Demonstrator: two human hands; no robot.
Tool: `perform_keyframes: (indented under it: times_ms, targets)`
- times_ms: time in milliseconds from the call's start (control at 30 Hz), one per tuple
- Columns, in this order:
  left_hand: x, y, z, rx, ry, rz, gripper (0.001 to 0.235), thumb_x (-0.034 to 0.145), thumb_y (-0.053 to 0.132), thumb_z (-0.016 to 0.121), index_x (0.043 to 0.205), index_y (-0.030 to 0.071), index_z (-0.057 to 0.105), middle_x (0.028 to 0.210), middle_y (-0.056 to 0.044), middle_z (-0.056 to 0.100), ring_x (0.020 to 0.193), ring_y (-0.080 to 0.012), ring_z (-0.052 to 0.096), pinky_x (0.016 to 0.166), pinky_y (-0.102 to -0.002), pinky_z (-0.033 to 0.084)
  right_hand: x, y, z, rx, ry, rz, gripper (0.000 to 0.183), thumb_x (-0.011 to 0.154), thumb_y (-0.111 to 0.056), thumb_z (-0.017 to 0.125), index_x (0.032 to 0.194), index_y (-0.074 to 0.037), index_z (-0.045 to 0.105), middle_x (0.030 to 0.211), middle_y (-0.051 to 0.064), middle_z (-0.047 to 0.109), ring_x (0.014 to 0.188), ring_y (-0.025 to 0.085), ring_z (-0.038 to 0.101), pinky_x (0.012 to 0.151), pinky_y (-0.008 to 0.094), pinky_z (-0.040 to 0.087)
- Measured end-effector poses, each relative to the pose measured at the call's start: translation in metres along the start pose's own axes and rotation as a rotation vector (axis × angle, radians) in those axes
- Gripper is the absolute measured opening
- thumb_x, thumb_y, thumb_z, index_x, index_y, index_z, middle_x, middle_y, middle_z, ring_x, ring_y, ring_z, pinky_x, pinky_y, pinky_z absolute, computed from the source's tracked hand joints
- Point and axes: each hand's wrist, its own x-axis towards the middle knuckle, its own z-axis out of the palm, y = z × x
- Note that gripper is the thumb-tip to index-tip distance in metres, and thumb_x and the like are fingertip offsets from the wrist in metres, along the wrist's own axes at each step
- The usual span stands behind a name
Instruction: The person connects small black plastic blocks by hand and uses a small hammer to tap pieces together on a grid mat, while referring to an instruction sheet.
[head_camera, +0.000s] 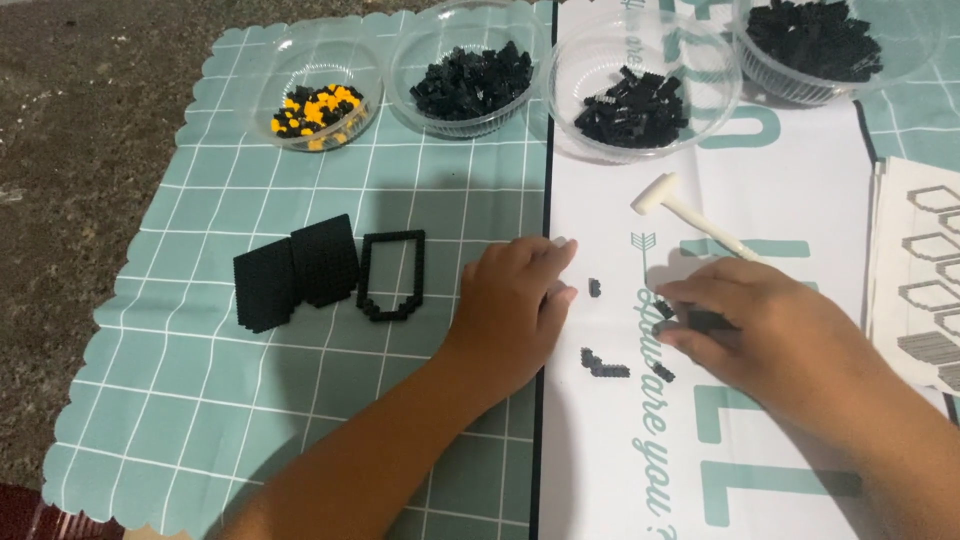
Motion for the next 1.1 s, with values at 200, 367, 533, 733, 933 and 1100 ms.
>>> perform_keyframes:
  times_ms: [200,367,533,733,933,1100]
  targets:
    - [-0.012,0.026,-0.020,-0.163,-0.091,0.385,0.025,0.072,0.031,0.070,0.093,0.016,0.067,0.097,-0.003,0.062,0.091,-0.0286,0.058,0.076,-0.048,0.039,0.000,0.002,-0.004,0.021,-0.035,-0.080,0.043,0.075,-0.029,0.068,0.118,-0.029,0.067,0.101,-0.007,0.065,0.074,0.016,0.069,0.063,0.032,0.052]
    - [-0.019,0.024,-0.010,-0.113,-0.155,0.410,0.018,0.074,0.027,0.070,0.087,0.015,0.065,0.094,-0.001,0.058,0.090,-0.0245,0.053,0.079,-0.043,0.036,-0.003,0.006,0.001,0.025,0.018,-0.176,0.025,0.074,-0.030,0.069,0.098,-0.021,0.073,0.097,-0.005,0.068,0.084,0.015,0.067,0.067,0.033,0.056]
    - [-0.018,0.025,-0.013,-0.143,-0.189,0.374,0.016,0.075,0.024,0.068,0.087,0.014,0.064,0.087,0.000,0.057,0.087,-0.0239,0.052,0.082,-0.042,0.035,-0.006,-0.006,-0.003,0.163,0.026,-0.432,0.025,0.069,-0.029,0.075,0.090,-0.015,0.072,0.075,-0.003,0.071,0.065,0.014,0.064,0.060,0.028,0.056]
    - [-0.017,0.027,-0.016,-0.127,-0.199,0.351,0.019,0.074,0.027,0.066,0.088,0.014,0.065,0.089,-0.002,0.058,0.089,-0.0259,0.053,0.083,-0.043,0.035,-0.005,0.001,0.013,0.151,-0.030,-0.638,0.019,0.072,-0.024,0.075,0.088,-0.015,0.073,0.074,-0.001,0.070,0.067,0.018,0.066,0.069,0.037,0.053]
    - [-0.015,0.029,-0.027,-0.123,-0.247,0.291,0.036,0.063,0.027,0.069,0.094,0.011,0.060,0.092,-0.003,0.056,0.092,-0.0259,0.054,0.084,-0.043,0.037,-0.005,0.011,0.009,0.056,-0.024,-0.552,0.042,0.067,-0.043,0.077,0.100,-0.018,0.071,0.086,-0.004,0.069,0.078,0.017,0.061,0.075,0.036,0.046]
    - [-0.017,0.030,-0.023,-0.041,-0.140,0.319,0.029,0.064,0.027,0.068,0.086,0.010,0.057,0.084,-0.003,0.055,0.083,-0.0265,0.051,0.075,-0.041,0.035,-0.008,0.013,0.012,0.009,0.028,-0.505,0.038,0.058,-0.036,0.083,0.092,-0.021,0.073,0.092,-0.006,0.069,0.084,0.017,0.061,0.080,0.041,0.045]
